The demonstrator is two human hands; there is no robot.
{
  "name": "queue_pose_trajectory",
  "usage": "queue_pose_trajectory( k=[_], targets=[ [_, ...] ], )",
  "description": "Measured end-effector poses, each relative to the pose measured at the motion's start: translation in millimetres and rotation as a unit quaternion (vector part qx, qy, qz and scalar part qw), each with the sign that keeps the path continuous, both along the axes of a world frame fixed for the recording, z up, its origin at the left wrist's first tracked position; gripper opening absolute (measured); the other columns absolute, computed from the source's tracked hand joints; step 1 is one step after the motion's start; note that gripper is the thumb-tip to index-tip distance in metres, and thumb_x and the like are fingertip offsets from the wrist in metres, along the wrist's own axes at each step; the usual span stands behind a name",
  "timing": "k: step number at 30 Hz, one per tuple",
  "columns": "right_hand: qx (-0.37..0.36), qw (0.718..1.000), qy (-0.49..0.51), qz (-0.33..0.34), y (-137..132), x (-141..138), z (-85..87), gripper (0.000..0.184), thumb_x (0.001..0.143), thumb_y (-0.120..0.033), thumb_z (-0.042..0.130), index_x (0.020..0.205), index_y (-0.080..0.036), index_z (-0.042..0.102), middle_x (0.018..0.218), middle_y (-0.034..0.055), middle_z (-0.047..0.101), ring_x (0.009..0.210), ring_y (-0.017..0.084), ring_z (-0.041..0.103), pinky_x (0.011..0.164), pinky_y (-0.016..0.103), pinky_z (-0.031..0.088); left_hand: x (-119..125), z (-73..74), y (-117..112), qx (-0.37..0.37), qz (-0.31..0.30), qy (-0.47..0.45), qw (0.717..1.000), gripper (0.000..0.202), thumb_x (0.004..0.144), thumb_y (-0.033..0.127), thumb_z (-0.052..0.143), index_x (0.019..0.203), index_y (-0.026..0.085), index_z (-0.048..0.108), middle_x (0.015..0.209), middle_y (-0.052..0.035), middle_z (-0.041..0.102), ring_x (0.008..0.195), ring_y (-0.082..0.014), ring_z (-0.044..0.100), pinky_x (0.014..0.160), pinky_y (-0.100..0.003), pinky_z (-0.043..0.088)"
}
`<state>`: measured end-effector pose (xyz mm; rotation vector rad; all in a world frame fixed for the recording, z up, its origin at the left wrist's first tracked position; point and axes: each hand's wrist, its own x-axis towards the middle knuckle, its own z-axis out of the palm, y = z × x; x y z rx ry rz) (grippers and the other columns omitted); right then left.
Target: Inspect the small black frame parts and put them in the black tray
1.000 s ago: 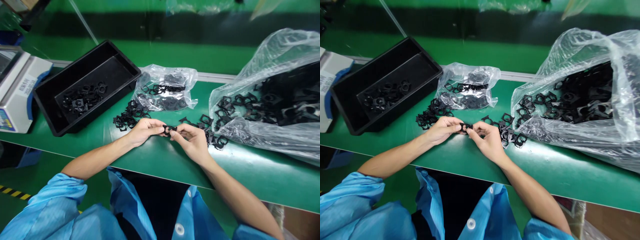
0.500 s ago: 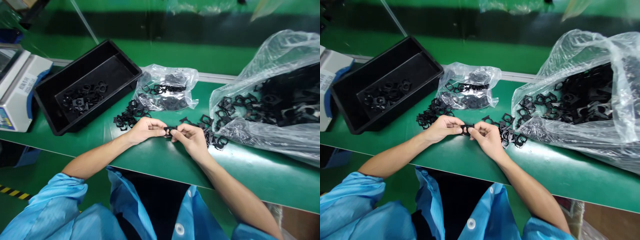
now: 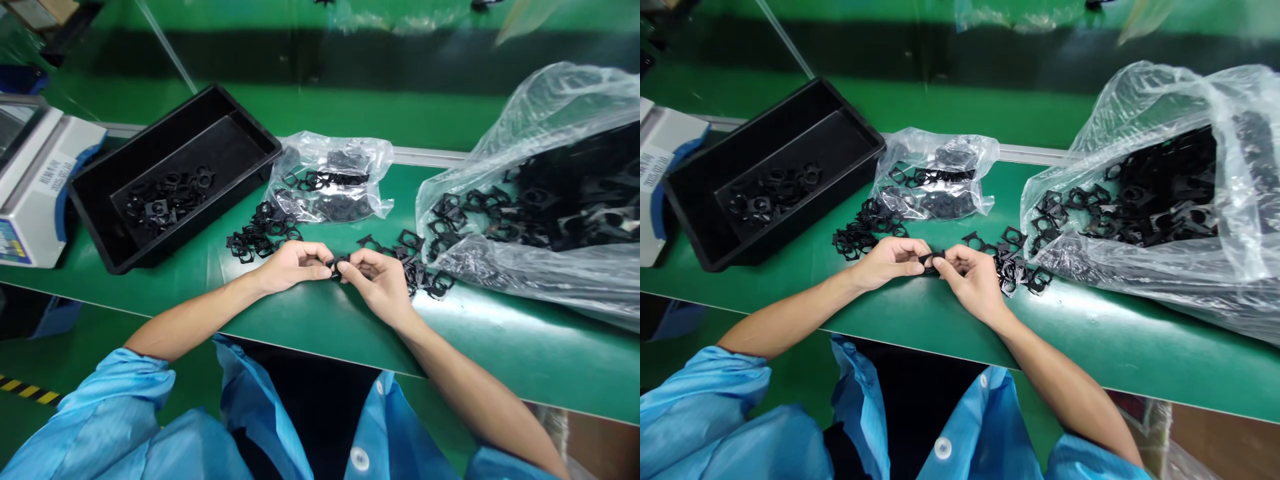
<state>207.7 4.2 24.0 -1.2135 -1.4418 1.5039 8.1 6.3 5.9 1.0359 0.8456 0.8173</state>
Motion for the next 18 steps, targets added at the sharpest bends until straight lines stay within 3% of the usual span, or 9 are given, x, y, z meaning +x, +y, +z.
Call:
queue_pose_trajectory(
  k=[6,11,18],
  targets=[
    [-0.018,0.999,0.027,0.011,2.5,-0.2,-1.8,0.046,0.077,-0.059,0.077,0.064,-0.019,0.058,0.058,0.0006,0.063,0.054,0.012,0.057,0.056,0.025,0.048,3.4,0.2,-1.8,0.023,0.029,0.026,0.999,0.040,0.074,0.050,0.083,0.081,0.013,0.070,0.079,-0.0026,0.066,0.072,-0.0114,0.057,0.068,-0.023,0.045],
    [0.053,0.998,-0.035,-0.028,-0.7,-1.1,-2.8,0.041,0.082,-0.052,0.075,0.065,-0.020,0.056,0.059,-0.0003,0.060,0.056,0.013,0.057,0.056,0.025,0.046,6.4,-1.1,-3.7,0.051,0.084,0.063,0.993,0.037,0.075,0.048,0.082,0.078,0.014,0.069,0.074,-0.0005,0.062,0.067,-0.0101,0.054,0.062,-0.022,0.042],
    [0.058,0.997,-0.048,-0.010,-3.3,-2.5,-3.3,0.036,0.084,-0.048,0.072,0.068,-0.020,0.057,0.062,0.0000,0.061,0.058,0.014,0.057,0.058,0.026,0.045,6.4,-2.9,-5.4,0.056,0.079,0.080,0.992,0.037,0.069,0.043,0.087,0.077,0.014,0.065,0.069,0.0022,0.060,0.061,-0.0084,0.053,0.057,-0.021,0.042]
  ],
)
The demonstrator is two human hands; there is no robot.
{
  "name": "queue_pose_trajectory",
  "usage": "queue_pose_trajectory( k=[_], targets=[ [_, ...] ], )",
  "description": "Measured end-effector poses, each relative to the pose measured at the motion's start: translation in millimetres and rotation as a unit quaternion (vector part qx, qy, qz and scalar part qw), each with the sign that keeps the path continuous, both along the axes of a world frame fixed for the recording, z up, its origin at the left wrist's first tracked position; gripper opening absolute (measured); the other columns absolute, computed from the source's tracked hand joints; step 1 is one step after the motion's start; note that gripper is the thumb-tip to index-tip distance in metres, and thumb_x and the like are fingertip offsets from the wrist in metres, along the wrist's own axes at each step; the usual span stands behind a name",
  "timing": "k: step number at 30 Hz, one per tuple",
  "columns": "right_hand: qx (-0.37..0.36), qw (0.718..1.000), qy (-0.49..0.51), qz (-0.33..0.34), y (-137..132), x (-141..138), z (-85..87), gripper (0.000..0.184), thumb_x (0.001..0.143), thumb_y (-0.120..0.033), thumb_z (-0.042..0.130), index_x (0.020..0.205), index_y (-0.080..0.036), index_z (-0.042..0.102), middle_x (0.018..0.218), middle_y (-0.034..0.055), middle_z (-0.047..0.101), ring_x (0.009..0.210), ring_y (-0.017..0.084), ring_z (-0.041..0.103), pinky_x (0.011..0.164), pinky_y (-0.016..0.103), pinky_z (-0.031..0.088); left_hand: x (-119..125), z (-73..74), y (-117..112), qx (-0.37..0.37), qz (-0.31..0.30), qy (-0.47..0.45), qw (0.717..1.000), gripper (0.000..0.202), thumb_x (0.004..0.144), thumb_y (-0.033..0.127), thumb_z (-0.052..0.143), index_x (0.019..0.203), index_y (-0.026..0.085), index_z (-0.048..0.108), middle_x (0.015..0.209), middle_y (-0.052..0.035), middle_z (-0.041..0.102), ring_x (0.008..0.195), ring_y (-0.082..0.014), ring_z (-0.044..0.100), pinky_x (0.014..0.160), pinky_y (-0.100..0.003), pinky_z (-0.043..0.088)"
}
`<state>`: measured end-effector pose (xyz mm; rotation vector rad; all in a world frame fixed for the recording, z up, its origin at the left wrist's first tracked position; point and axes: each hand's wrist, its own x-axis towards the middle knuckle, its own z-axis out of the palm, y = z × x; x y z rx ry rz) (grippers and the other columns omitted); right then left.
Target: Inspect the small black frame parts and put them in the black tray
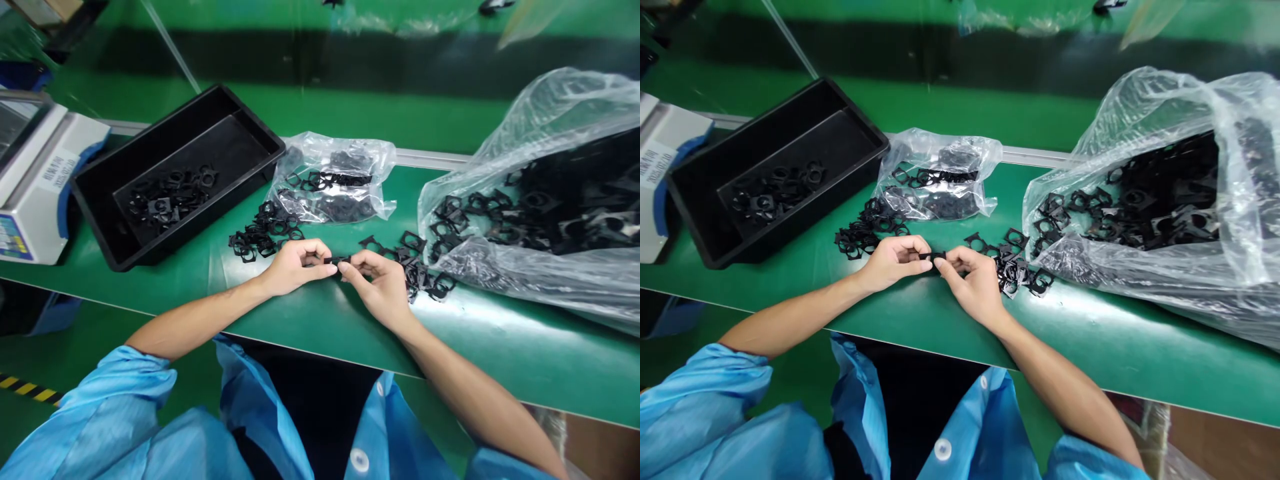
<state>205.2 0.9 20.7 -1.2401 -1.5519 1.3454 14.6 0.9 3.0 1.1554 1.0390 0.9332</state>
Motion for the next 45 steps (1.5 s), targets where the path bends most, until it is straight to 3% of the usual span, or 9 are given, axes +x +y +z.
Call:
queue_pose_trajectory(
  k=[6,13,23,29,37,41,45],
  targets=[
    [-0.045,0.998,0.051,-0.014,5.0,2.5,1.7,0.043,0.076,-0.058,0.078,0.068,-0.021,0.057,0.062,0.0005,0.063,0.056,0.015,0.058,0.058,0.028,0.048,-2.1,2.3,1.9,-0.042,-0.017,-0.070,0.997,0.040,0.067,0.042,0.089,0.086,0.014,0.068,0.082,-0.0030,0.071,0.074,-0.0124,0.067,0.074,-0.025,0.053],
    [-0.094,0.992,0.085,0.001,9.3,3.3,0.6,0.047,0.072,-0.061,0.080,0.066,-0.020,0.057,0.059,-0.0005,0.063,0.053,0.013,0.058,0.057,0.027,0.049,-3.5,2.7,5.5,-0.127,-0.060,-0.146,0.979,0.040,0.069,0.041,0.089,0.091,0.013,0.071,0.089,-0.0053,0.073,0.075,-0.0144,0.072,0.078,-0.030,0.058],
    [-0.060,0.996,0.063,-0.010,4.7,0.6,3.9,0.046,0.074,-0.059,0.079,0.065,-0.020,0.058,0.059,-0.0007,0.061,0.054,0.013,0.054,0.056,0.026,0.045,-0.7,2.3,3.1,-0.079,0.014,-0.088,0.993,0.037,0.069,0.041,0.089,0.086,0.012,0.072,0.084,-0.0054,0.077,0.070,-0.0164,0.074,0.074,-0.029,0.060],
    [-0.004,1.000,0.016,-0.016,1.6,0.0,3.2,0.044,0.081,-0.056,0.074,0.063,-0.021,0.053,0.058,-0.0016,0.055,0.055,0.013,0.052,0.057,0.028,0.042,-0.4,5.2,3.2,-0.054,-0.005,-0.048,0.997,0.041,0.067,0.047,0.088,0.081,0.012,0.071,0.068,-0.0026,0.072,0.068,-0.0174,0.074,0.069,-0.027,0.059],
    [-0.055,0.997,0.047,0.001,6.4,0.6,1.3,0.046,0.077,-0.060,0.076,0.064,-0.020,0.058,0.058,-0.0005,0.061,0.054,0.013,0.052,0.055,0.026,0.043,-2.0,5.7,6.8,-0.050,0.004,-0.034,0.998,0.041,0.068,0.049,0.087,0.075,0.012,0.070,0.065,-0.0032,0.072,0.062,-0.0171,0.072,0.063,-0.027,0.059],
    [-0.063,0.996,0.062,-0.008,6.7,0.4,1.6,0.048,0.073,-0.061,0.079,0.063,-0.021,0.056,0.057,-0.0011,0.060,0.053,0.012,0.052,0.055,0.026,0.043,-4.4,3.7,9.0,-0.088,-0.002,-0.063,0.994,0.046,0.064,0.049,0.090,0.084,0.011,0.072,0.071,-0.0036,0.073,0.066,-0.0163,0.073,0.068,-0.028,0.060],
    [-0.068,0.995,0.066,-0.018,6.0,0.2,1.5,0.046,0.074,-0.059,0.079,0.063,-0.021,0.056,0.057,-0.0010,0.060,0.052,0.013,0.053,0.055,0.027,0.044,-4.2,2.2,8.6,-0.072,0.002,-0.068,0.995,0.047,0.058,0.040,0.095,0.089,0.012,0.073,0.070,0.0002,0.070,0.064,-0.0101,0.068,0.068,-0.022,0.056]
  ],
)
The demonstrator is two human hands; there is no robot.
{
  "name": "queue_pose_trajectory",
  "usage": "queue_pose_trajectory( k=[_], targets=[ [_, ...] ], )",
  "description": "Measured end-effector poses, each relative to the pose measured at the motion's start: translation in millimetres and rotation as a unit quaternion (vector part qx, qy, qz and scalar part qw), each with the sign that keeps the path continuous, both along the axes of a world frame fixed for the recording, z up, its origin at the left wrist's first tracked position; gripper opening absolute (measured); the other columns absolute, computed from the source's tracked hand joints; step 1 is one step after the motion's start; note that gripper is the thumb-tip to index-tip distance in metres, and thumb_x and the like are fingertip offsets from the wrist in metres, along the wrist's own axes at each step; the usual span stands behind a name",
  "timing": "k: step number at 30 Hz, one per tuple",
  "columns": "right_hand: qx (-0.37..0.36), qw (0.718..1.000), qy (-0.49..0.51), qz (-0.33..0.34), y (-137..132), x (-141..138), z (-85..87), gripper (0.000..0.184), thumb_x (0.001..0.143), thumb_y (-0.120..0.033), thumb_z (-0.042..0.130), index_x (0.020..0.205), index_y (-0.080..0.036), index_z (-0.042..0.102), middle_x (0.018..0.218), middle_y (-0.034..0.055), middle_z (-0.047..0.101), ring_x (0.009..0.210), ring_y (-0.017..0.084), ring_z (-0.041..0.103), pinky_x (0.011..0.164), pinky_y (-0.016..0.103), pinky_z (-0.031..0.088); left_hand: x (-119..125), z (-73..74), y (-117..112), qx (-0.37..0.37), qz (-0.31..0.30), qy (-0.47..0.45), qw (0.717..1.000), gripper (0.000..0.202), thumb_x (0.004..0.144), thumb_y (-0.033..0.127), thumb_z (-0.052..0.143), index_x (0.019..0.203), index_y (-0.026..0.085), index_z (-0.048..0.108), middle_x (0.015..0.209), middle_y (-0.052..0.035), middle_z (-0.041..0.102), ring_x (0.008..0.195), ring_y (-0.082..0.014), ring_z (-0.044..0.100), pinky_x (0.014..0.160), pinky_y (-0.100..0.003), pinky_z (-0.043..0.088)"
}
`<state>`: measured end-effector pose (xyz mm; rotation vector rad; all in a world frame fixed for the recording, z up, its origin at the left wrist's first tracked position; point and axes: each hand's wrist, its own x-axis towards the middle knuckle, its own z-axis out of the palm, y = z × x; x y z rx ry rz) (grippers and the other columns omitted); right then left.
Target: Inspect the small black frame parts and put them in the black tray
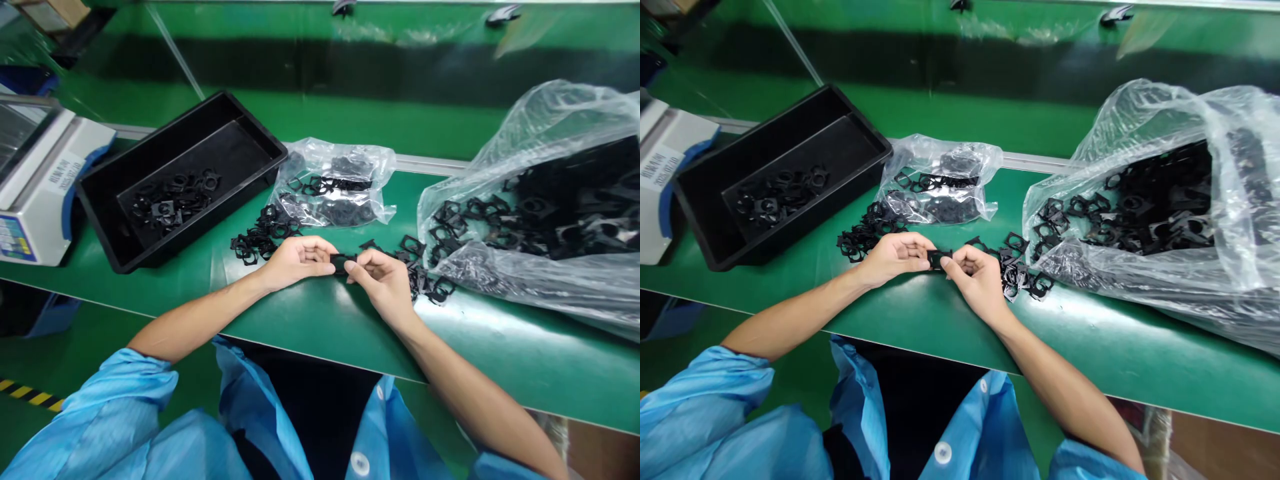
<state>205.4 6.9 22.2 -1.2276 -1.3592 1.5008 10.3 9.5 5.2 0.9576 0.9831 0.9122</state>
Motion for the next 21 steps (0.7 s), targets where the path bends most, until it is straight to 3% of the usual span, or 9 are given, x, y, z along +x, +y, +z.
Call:
queue_pose_trajectory(
  k=[4,6,9,12,14,18,21],
  targets=[
    [-0.005,1.000,0.008,-0.003,2,2,-1.9,0.046,0.072,-0.060,0.080,0.064,-0.021,0.056,0.056,-0.0014,0.061,0.051,0.013,0.055,0.056,0.026,0.046,0,-0.8,0,0.018,0.004,0.020,1.000,0.045,0.061,0.043,0.093,0.087,0.012,0.072,0.071,-0.0019,0.071,0.064,-0.0124,0.068,0.067,-0.025,0.055],
    [-0.001,0.999,0.014,-0.031,3,2,-3.9,0.046,0.072,-0.060,0.080,0.065,-0.022,0.055,0.056,-0.0018,0.062,0.051,0.013,0.055,0.056,0.026,0.047,0,0.4,0,0.046,0.042,0.033,0.998,0.043,0.067,0.047,0.088,0.088,0.013,0.071,0.074,-0.0030,0.071,0.066,-0.0136,0.069,0.068,-0.026,0.056],
    [0.001,0.998,0.017,-0.055,2,2,-6.2,0.046,0.071,-0.060,0.081,0.068,-0.022,0.054,0.058,-0.0013,0.063,0.052,0.014,0.060,0.056,0.027,0.049,0,5.2,-4,0.148,0.108,0.099,0.978,0.032,0.077,0.046,0.081,0.087,0.016,0.072,0.079,-0.0030,0.071,0.071,-0.0136,0.067,0.073,-0.027,0.055],
    [-0.002,1.000,0.023,-0.019,-1,1,-4.6,0.045,0.072,-0.061,0.080,0.071,-0.022,0.057,0.062,-0.0006,0.065,0.057,0.017,0.065,0.059,0.028,0.052,2,9.4,-12,0.267,0.081,0.181,0.943,0.024,0.078,0.040,0.081,0.089,0.020,0.074,0.090,-0.0058,0.072,0.085,-0.0180,0.067,0.084,-0.032,0.054],
    [0.023,0.999,0.020,0.016,-4,1,-1.3,0.042,0.078,-0.061,0.075,0.074,-0.022,0.062,0.067,0.0007,0.067,0.063,0.017,0.067,0.063,0.029,0.054,4,9.2,-17,0.304,0.042,0.203,0.930,0.028,0.074,0.039,0.085,0.092,0.020,0.074,0.094,-0.0068,0.073,0.090,-0.0201,0.066,0.087,-0.034,0.054],
    [0.138,0.987,-0.046,0.075,-7,3,4.2,0.033,0.094,-0.050,0.061,0.080,-0.022,0.071,0.080,0.0047,0.071,0.073,0.018,0.067,0.076,0.033,0.056,8,2.8,-19,0.254,0.040,0.155,0.954,0.029,0.077,0.038,0.083,0.092,0.019,0.067,0.087,-0.0026,0.069,0.083,-0.0153,0.066,0.081,-0.028,0.054],
    [0.186,0.978,-0.079,0.057,-10,3,2.8,0.021,0.092,-0.041,0.066,0.083,-0.023,0.072,0.082,0.0051,0.071,0.075,0.019,0.066,0.077,0.034,0.056,9,-1.0,-16,0.176,0.057,0.075,0.980,0.029,0.082,0.041,0.078,0.090,0.018,0.064,0.081,0.0000,0.066,0.079,-0.0123,0.067,0.076,-0.023,0.054]
  ],
)
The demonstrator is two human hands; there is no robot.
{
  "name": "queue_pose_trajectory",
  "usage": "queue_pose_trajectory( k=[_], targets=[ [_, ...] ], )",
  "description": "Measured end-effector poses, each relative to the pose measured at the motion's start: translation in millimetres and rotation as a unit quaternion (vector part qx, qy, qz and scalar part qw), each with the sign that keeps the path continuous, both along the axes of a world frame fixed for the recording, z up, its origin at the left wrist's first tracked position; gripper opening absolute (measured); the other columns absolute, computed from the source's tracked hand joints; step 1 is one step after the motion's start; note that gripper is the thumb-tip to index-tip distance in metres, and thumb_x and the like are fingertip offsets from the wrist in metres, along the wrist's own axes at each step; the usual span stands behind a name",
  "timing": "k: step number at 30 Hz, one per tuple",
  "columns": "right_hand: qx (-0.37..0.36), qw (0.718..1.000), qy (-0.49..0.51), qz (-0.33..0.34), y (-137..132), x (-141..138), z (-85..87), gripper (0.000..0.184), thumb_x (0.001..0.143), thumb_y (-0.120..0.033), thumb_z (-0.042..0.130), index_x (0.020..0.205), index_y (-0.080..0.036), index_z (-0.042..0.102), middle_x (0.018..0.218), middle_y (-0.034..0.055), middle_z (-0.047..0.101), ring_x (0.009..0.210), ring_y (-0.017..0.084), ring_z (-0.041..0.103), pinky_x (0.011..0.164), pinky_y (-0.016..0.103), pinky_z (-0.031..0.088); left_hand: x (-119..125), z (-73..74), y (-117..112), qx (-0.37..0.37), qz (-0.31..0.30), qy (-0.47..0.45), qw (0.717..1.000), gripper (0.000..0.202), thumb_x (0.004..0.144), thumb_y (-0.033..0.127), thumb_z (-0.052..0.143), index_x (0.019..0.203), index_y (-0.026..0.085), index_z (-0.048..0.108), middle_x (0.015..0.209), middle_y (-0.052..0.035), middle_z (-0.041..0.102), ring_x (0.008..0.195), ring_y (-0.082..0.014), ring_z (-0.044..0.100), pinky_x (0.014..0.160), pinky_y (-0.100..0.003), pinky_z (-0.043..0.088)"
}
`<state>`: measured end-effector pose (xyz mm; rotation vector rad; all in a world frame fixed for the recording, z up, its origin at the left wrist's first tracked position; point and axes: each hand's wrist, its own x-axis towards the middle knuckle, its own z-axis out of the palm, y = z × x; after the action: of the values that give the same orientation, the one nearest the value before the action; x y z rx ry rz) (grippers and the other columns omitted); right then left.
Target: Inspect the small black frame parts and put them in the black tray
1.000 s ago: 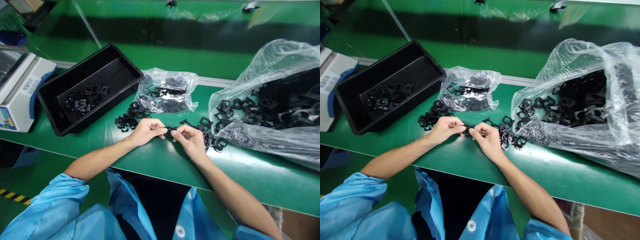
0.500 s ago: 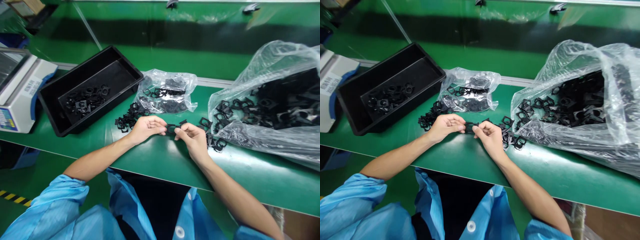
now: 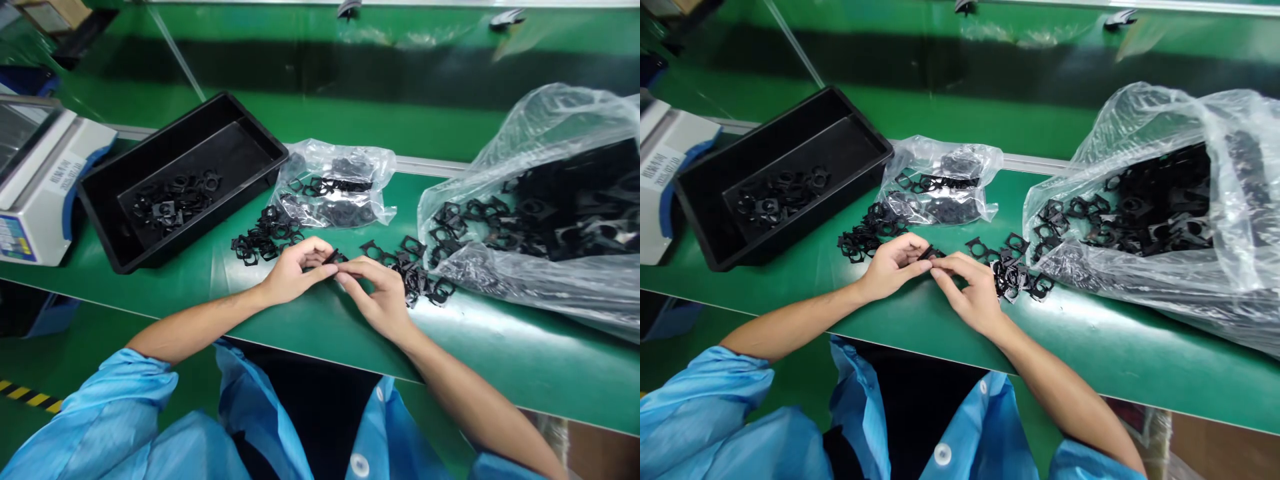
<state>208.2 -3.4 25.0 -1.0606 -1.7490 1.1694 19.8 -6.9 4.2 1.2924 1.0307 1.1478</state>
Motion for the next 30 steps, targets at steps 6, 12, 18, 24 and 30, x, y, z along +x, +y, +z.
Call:
queue_pose_trajectory(
  k=[6,12,18,24,30],
  targets=[
    [-0.054,0.995,0.049,-0.064,1,-3,-9.4,0.024,0.084,-0.041,0.076,0.098,-0.023,0.067,0.093,0.0039,0.067,0.081,0.017,0.067,0.073,0.029,0.059,-1,-1.5,6,-0.118,-0.019,-0.101,0.988,0.040,0.077,0.048,0.081,0.093,0.016,0.063,0.086,-0.0035,0.071,0.085,-0.0161,0.070,0.080,-0.028,0.058],
    [0.011,0.998,0.024,-0.051,5,0,-11.3,0.019,0.089,-0.040,0.071,0.088,-0.021,0.071,0.089,0.0043,0.067,0.075,0.015,0.065,0.069,0.028,0.059,-3,-4.2,7,-0.039,0.001,-0.043,0.998,0.034,0.076,0.043,0.083,0.089,0.016,0.068,0.088,-0.0021,0.066,0.082,-0.0124,0.066,0.076,-0.023,0.054],
    [0.097,0.994,-0.016,-0.038,5,2,-8.4,0.006,0.091,-0.026,0.069,0.087,-0.021,0.071,0.083,0.0036,0.068,0.073,0.015,0.063,0.066,0.028,0.056,-4,1.4,6,-0.026,0.008,-0.016,1.000,0.034,0.079,0.046,0.080,0.092,0.016,0.070,0.090,-0.0031,0.068,0.082,-0.0127,0.066,0.075,-0.022,0.053],
    [0.223,0.971,-0.066,-0.048,3,3,-10.7,0.014,0.092,-0.014,0.064,0.100,-0.021,0.074,0.082,0.0048,0.069,0.074,0.016,0.066,0.066,0.028,0.053,-6,3.9,8,-0.121,-0.044,-0.086,0.988,0.044,0.085,0.057,0.070,0.092,0.014,0.067,0.069,-0.0009,0.067,0.059,-0.0117,0.065,0.063,-0.025,0.055],
    [0.106,0.994,-0.002,-0.030,1,1,-11.8,0.019,0.095,-0.017,0.058,0.110,-0.022,0.068,0.095,0.0062,0.071,0.082,0.016,0.070,0.076,0.030,0.058,-4,3.0,9,-0.107,-0.010,-0.100,0.989,0.034,0.078,0.040,0.082,0.096,0.014,0.068,0.080,-0.0028,0.073,0.072,-0.0133,0.071,0.074,-0.026,0.060]
  ],
)
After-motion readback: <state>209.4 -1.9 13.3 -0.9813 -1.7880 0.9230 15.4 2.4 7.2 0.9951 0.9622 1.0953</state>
